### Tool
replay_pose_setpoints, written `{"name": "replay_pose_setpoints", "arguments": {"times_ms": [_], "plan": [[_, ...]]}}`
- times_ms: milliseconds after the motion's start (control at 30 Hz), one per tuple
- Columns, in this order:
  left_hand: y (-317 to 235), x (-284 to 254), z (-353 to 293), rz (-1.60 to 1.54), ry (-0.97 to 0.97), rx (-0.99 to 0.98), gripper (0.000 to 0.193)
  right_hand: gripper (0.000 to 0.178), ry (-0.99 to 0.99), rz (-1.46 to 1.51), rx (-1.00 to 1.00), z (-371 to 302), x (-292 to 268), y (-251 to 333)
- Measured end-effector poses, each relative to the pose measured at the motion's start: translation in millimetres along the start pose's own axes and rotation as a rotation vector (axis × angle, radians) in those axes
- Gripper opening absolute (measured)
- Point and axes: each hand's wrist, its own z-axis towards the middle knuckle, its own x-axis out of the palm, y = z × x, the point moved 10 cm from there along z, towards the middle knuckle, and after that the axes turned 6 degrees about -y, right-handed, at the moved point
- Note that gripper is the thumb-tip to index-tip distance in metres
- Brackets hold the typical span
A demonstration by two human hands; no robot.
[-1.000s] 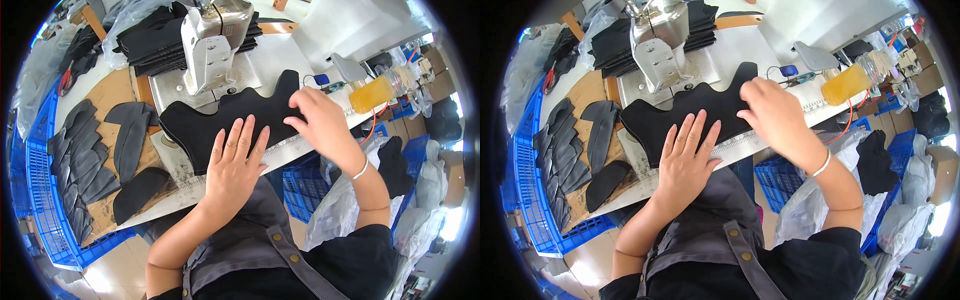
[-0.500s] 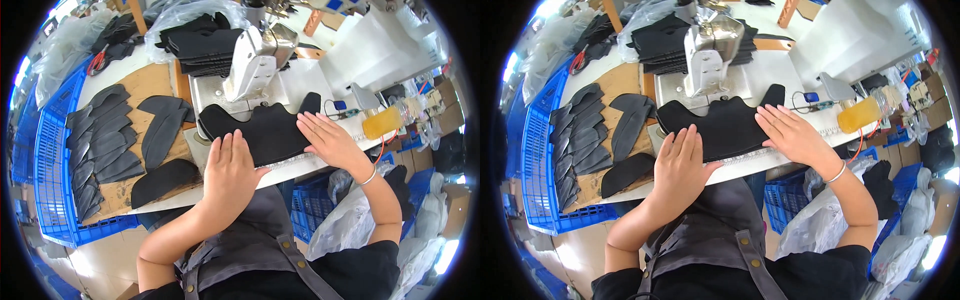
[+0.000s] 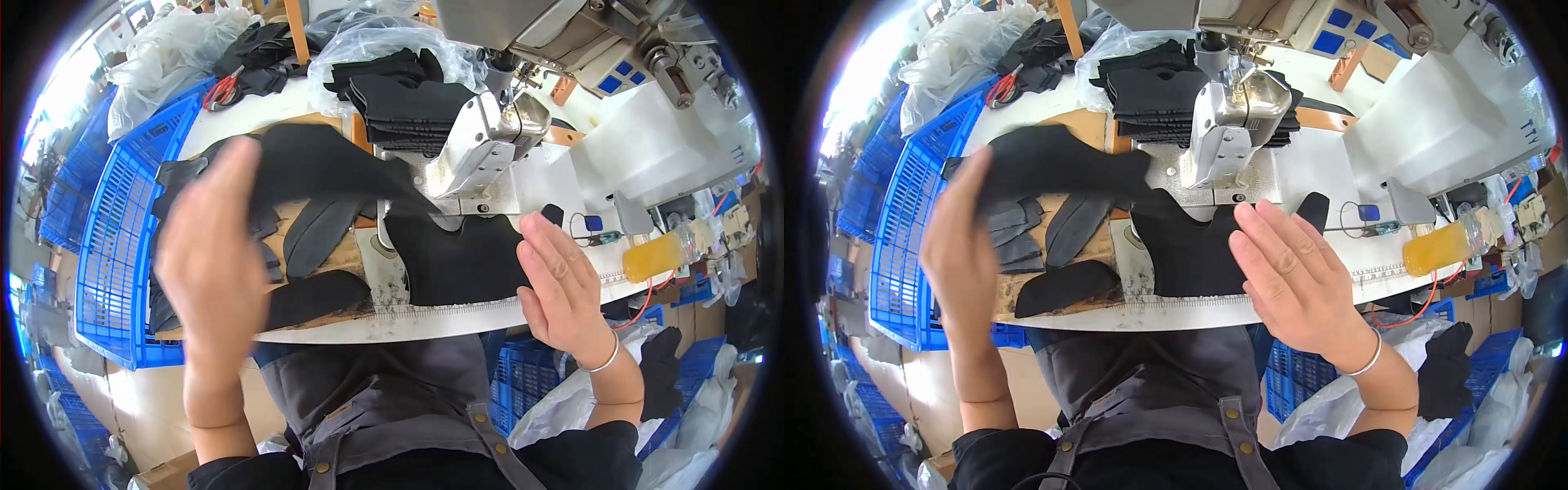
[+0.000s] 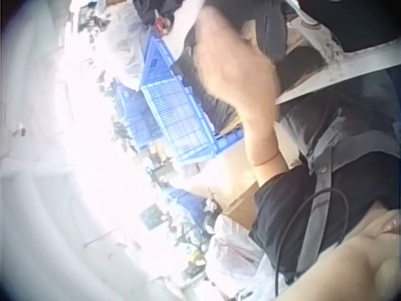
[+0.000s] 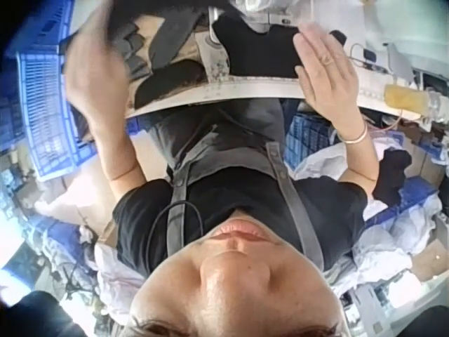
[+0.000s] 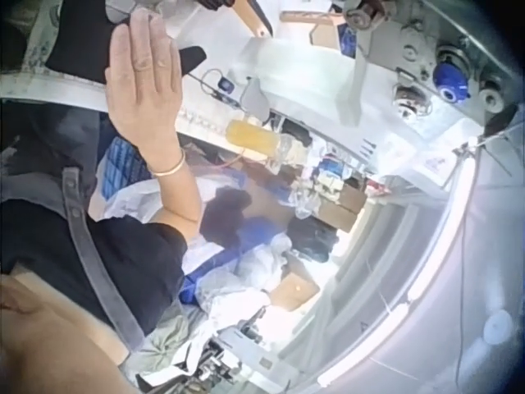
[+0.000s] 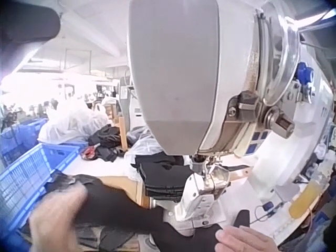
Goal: Aligning and stacking pre-cut black fabric shoe components at a workstation.
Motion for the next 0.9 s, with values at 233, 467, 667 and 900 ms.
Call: {"name": "replay_pose_setpoints", "arguments": {"times_ms": [233, 467, 667, 900], "plan": [[45.2, 79.0, 68.6, 0.168, -0.204, 0.014, 0.038, 0.041, 0.026, 0.066, 0.009, -20.5, 4.2, -2.1], [-30.4, 182.2, 50.8, -0.375, -0.079, 0.334, 0.048, 0.036, 0.101, 0.142, 0.088, -21.7, 17.9, 5.1], [23.8, 189.3, -12.9, -0.385, 0.697, -0.189, 0.040, 0.034, 0.171, 0.183, 0.188, -34.5, 32.6, -14.3], [2.9, 179.6, -55.6, -0.408, 0.426, -0.007, 0.025, 0.035, 0.179, 0.262, 0.049, 10.5, 74.3, 4.7]]}}
